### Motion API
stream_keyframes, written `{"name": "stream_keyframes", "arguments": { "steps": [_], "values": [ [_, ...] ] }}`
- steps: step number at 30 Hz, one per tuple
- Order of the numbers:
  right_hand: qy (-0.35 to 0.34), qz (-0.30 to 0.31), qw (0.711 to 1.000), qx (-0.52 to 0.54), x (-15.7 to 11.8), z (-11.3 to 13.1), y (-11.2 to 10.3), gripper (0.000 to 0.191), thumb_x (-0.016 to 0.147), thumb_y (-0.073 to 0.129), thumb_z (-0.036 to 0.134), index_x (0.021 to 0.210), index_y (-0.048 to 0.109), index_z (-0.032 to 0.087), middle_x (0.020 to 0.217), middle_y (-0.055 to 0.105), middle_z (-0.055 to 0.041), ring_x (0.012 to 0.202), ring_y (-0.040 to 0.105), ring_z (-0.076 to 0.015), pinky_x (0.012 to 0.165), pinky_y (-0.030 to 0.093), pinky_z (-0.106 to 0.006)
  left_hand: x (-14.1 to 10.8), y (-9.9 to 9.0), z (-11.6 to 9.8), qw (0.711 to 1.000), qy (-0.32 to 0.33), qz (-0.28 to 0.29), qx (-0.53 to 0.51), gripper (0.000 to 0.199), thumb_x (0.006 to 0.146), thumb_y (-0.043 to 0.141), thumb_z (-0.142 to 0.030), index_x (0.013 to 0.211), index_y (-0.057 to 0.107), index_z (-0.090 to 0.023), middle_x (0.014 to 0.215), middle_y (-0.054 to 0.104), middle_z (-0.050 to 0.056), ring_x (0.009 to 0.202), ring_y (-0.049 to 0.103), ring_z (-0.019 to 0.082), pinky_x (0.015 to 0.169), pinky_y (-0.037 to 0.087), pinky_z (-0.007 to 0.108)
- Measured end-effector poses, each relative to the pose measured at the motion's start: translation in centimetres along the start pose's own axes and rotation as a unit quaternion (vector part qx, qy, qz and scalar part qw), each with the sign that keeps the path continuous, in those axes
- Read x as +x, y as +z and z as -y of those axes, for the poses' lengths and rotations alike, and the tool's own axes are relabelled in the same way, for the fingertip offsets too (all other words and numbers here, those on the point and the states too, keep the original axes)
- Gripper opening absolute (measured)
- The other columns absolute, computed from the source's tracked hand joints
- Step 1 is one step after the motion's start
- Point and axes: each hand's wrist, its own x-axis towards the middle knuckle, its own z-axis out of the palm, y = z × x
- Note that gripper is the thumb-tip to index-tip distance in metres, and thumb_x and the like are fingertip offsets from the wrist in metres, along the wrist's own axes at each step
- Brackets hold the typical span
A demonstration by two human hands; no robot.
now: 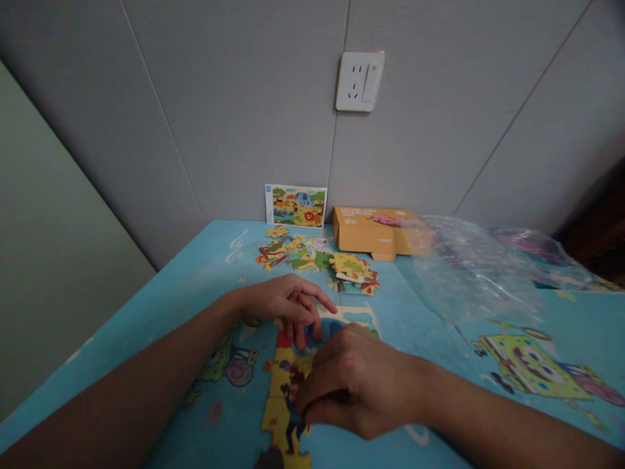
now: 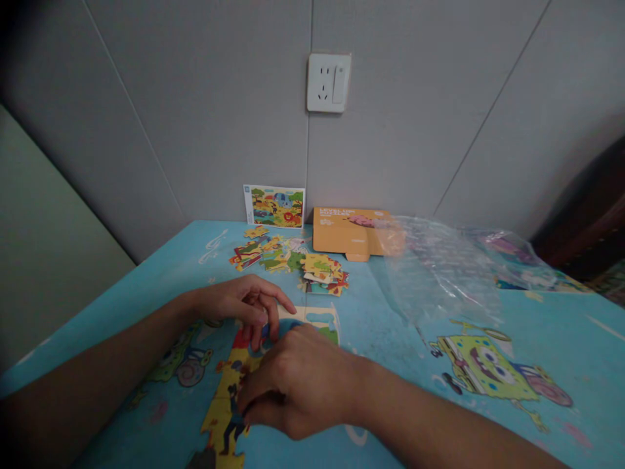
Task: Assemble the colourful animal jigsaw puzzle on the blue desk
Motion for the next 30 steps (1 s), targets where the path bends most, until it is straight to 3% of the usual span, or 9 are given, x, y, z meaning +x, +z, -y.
{"name": "stream_keyframes", "arguments": {
  "steps": [3,6,10,13,16,20,26,30],
  "values": [
    [0.005,0.006,1.000,0.008,-0.3,-0.3,-0.4,0.013,0.085,0.061,0.023,0.093,0.071,0.022,0.084,0.073,0.0043,0.069,0.063,-0.0086,0.060,0.039,-0.021,0.2,0.2,0.2,0.997,-0.001,-0.067,0.030,0.035,0.081,0.062,-0.029,0.113,0.058,-0.014,0.079,0.071,0.007,0.048,0.064,0.013,0.039,0.044,0.016],
    [0.016,0.014,1.000,0.002,-0.5,-0.8,-0.7,0.012,0.082,0.063,0.024,0.091,0.071,0.021,0.079,0.072,0.0038,0.066,0.062,-0.0090,0.059,0.040,-0.021,0.6,0.1,0.4,0.979,0.020,-0.186,0.079,0.026,0.079,0.058,-0.025,0.100,0.062,-0.010,0.065,0.067,0.003,0.035,0.054,0.009,0.032,0.037,0.016],
    [0.034,0.016,0.999,-0.010,-0.7,-1.2,-0.9,0.015,0.080,0.066,0.032,0.090,0.070,0.020,0.074,0.071,0.0029,0.061,0.060,-0.0097,0.056,0.039,-0.022,1.1,-0.2,0.5,0.917,0.049,-0.365,0.152,0.020,0.078,0.052,-0.021,0.086,0.064,-0.009,0.051,0.058,-0.003,0.028,0.040,0.005,0.029,0.029,0.016],
    [0.035,0.010,0.999,-0.017,-0.5,-1.1,-0.8,0.016,0.083,0.064,0.035,0.090,0.069,0.021,0.076,0.071,0.0027,0.063,0.061,-0.0101,0.058,0.039,-0.022,1.3,-0.6,0.8,0.879,0.068,-0.425,0.204,0.020,0.077,0.048,-0.018,0.083,0.065,-0.010,0.049,0.056,-0.004,0.036,0.044,0.006,0.038,0.034,0.016],
    [0.041,-0.002,0.998,-0.039,-0.4,-1.1,-0.7,0.018,0.088,0.059,0.038,0.092,0.069,0.023,0.080,0.072,0.0020,0.068,0.062,-0.0107,0.060,0.039,-0.022,1.3,-0.8,1.3,0.856,0.074,-0.425,0.286,0.021,0.076,0.048,-0.014,0.081,0.068,-0.010,0.049,0.054,-0.003,0.044,0.049,0.008,0.046,0.037,0.017],
    [0.057,-0.022,0.996,-0.065,-0.8,-1.5,-1.5,0.024,0.084,0.064,0.042,0.094,0.070,0.021,0.073,0.068,0.0004,0.062,0.059,-0.0114,0.056,0.036,-0.023,1.1,-0.7,1.4,0.827,0.063,-0.391,0.398,0.021,0.073,0.050,-0.011,0.079,0.071,-0.013,0.046,0.046,-0.006,0.042,0.039,0.006,0.046,0.029,0.018],
    [0.051,-0.024,0.998,-0.032,-1.4,-2.9,-3.0,0.012,0.079,0.068,0.027,0.076,0.074,0.017,0.063,0.064,-0.0004,0.056,0.053,-0.0094,0.052,0.034,-0.022,0.7,-0.6,1.0,0.820,0.048,-0.337,0.460,0.021,0.071,0.051,-0.010,0.075,0.071,-0.015,0.046,0.045,-0.006,0.045,0.039,0.007,0.050,0.030,0.019],
    [0.016,-0.029,0.999,0.005,-1.1,-2.7,-2.7,0.011,0.078,0.069,0.026,0.079,0.076,0.017,0.058,0.063,-0.0001,0.050,0.049,-0.0079,0.049,0.033,-0.021,0.7,-0.5,1.0,0.818,0.046,-0.310,0.483,0.021,0.070,0.051,-0.011,0.072,0.071,-0.017,0.045,0.045,-0.005,0.047,0.041,0.009,0.051,0.031,0.020]
  ]
}}
